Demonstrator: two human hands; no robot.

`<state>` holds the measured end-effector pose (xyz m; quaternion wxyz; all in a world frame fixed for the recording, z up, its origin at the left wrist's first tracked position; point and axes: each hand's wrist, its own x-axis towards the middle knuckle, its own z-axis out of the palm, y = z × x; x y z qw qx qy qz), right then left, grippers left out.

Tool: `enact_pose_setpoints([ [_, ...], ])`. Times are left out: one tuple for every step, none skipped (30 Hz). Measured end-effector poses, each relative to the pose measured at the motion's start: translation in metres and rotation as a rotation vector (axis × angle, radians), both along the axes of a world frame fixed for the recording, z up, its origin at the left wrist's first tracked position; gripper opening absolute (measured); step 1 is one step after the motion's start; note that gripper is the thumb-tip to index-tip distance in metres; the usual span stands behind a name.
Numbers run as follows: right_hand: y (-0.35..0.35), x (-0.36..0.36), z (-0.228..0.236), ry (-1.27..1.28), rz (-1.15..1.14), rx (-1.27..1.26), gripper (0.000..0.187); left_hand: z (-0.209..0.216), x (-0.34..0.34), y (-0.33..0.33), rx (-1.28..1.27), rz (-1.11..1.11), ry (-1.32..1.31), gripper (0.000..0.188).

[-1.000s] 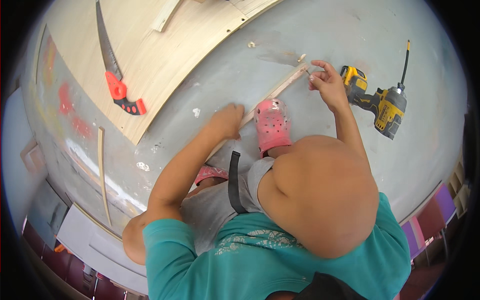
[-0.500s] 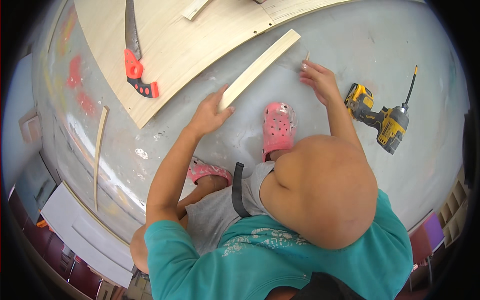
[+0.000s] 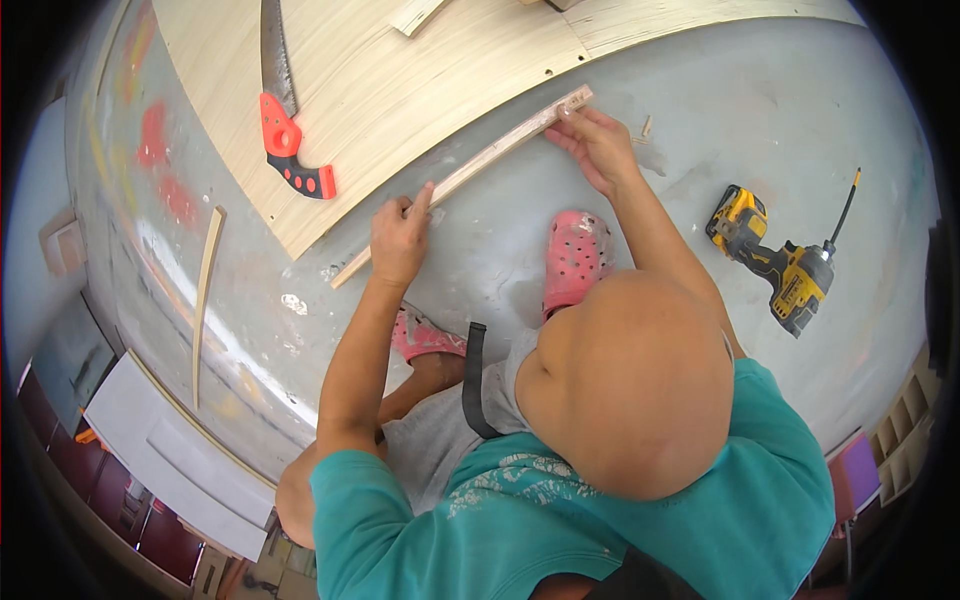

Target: Drill screws into a wooden board to attach a thin strip of wood.

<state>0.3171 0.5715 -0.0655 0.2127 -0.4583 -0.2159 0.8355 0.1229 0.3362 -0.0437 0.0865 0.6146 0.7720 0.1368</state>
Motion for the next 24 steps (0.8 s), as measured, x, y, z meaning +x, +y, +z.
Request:
enact_pose_setpoints([
  [0.000,-0.010,0.000,-0.022,0.011,0.010,0.027,-0.002,-0.005,-0.001,-0.004,0.004,-0.002,0.060],
  [-0.001,-0.019,-0.003,-0.023,0.015,0.005,0.027,-0.002,-0.011,-0.002,0.049,0.051,0.093,0.060],
  [0.001,-0.027,-0.007,-0.032,0.015,0.011,0.027,-0.003,-0.014,-0.002,0.104,0.096,0.185,0.060],
  [0.003,-0.031,-0.011,-0.041,0.014,0.017,0.027,-0.003,-0.007,-0.004,0.102,0.096,0.180,0.060],
  [0.005,-0.033,-0.015,-0.046,0.013,0.016,0.027,0.000,0.009,-0.008,0.140,0.131,0.167,0.056],
  [0.008,-0.036,-0.020,-0.027,-0.012,0.017,0.027,0.001,0.020,-0.008,0.184,0.158,0.156,0.053],
  [0.009,-0.039,-0.024,-0.006,-0.035,0.015,0.027,0.003,0.031,-0.003,0.185,0.152,0.155,0.053],
  [0.009,-0.038,-0.028,-0.007,-0.043,0.017,0.027,0.005,0.042,0.003,-0.118,0.435,-0.419,0.049],
  [0.009,-0.033,-0.033,-0.007,-0.039,0.006,0.028,0.006,0.047,0.008,-0.440,0.695,-0.994,0.045],
  [0.006,-0.034,-0.031,0.003,-0.027,-0.008,0.030,0.001,0.041,0.001,-0.438,0.694,-0.987,0.045],
  [0.003,-0.035,-0.030,0.009,-0.031,-0.007,0.030,-0.012,0.031,-0.011,-0.183,0.830,-1.440,0.044],
  [-0.002,-0.039,-0.027,0.002,-0.012,-0.011,0.031,-0.022,0.021,-0.023,0.115,0.944,-1.879,0.045],
  [-0.005,-0.038,-0.024,-0.012,-0.001,-0.013,0.032,-0.025,0.017,-0.027,0.107,0.937,-1.878,0.045],
  [-0.005,-0.040,-0.021,-0.011,-0.010,-0.011,0.032,-0.028,0.012,-0.031,0.445,0.919,-2.024,0.047],
  [-0.002,-0.041,-0.019,0.017,-0.014,0.034,0.032,-0.032,0.011,-0.033,0.795,0.882,-2.148,0.050],
  [-0.001,-0.042,-0.017,0.050,-0.014,0.077,0.033,-0.036,0.009,-0.038,0.787,0.876,-2.149,0.050],
  [0.000,-0.040,-0.016,0.052,-0.022,0.078,0.033,-0.039,0.008,-0.042,0.946,0.938,-2.075,0.050],
  [0.001,-0.036,-0.016,0.041,-0.010,0.091,0.033,-0.041,0.009,-0.042,1.100,0.993,-1.995,0.050],
  [0.002,-0.032,-0.015,0.031,0.002,0.104,0.034,-0.043,0.013,-0.043,1.091,0.983,-2.001,0.050],
  [0.003,-0.027,-0.014,0.032,-0.010,0.107,0.034,-0.043,0.016,-0.045,1.105,0.984,-1.998,0.047],
  [0.004,-0.023,-0.012,0.034,-0.021,0.117,0.034,-0.043,0.019,-0.047,1.123,0.986,-1.990,0.043],
  [0.005,-0.019,-0.010,0.036,-0.033,0.126,0.035,-0.044,0.020,-0.047,1.115,0.978,-1.991,0.043],
  [0.006,-0.015,-0.008,0.039,-0.042,0.127,0.035,-0.046,0.021,-0.047,1.126,1.048,-1.921,0.041],
  [0.008,-0.014,-0.007,0.095,-0.022,0.114,0.034,-0.046,0.020,-0.047,1.139,1.115,-1.846,0.038],
])
